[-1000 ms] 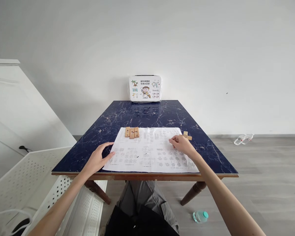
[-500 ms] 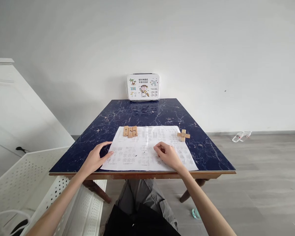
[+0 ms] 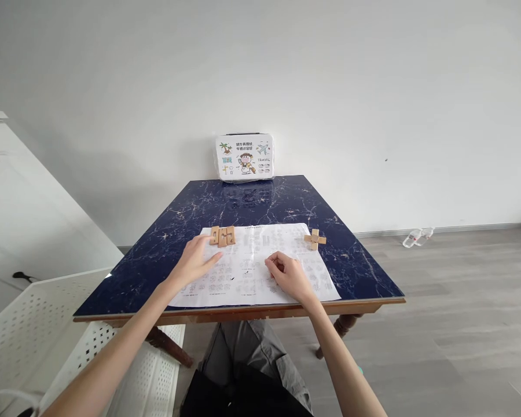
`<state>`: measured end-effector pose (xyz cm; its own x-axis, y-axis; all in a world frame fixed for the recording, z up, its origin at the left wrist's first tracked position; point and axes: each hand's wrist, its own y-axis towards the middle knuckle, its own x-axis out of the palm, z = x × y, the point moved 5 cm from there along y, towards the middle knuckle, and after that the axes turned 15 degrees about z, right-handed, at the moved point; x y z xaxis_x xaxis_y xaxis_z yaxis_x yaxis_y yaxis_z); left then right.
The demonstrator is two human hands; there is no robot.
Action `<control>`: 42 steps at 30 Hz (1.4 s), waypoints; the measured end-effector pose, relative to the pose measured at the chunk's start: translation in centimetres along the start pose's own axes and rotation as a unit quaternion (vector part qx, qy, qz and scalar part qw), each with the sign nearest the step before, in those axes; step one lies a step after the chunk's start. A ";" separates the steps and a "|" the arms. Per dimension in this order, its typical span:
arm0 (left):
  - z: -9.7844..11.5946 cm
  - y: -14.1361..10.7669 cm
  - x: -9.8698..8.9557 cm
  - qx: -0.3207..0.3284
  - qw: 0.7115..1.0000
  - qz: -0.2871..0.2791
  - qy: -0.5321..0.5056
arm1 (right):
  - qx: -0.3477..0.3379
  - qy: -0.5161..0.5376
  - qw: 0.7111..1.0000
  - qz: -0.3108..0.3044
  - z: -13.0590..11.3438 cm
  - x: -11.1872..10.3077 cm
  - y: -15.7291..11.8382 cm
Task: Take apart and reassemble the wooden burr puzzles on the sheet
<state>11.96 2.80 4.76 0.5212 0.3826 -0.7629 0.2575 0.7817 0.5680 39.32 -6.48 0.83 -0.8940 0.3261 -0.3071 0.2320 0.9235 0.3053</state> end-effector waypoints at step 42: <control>7.3 -5.6 0.9 0.021 0.972 -0.143 -0.187 | 0.012 0.028 1.000 0.001 0.4 0.1 0.0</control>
<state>16.90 -4.81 3.12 0.6799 -0.0595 -0.7309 0.4645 0.8062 0.3664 39.39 -6.35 0.49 -0.9134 0.3165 -0.2559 0.2422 0.9280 0.2832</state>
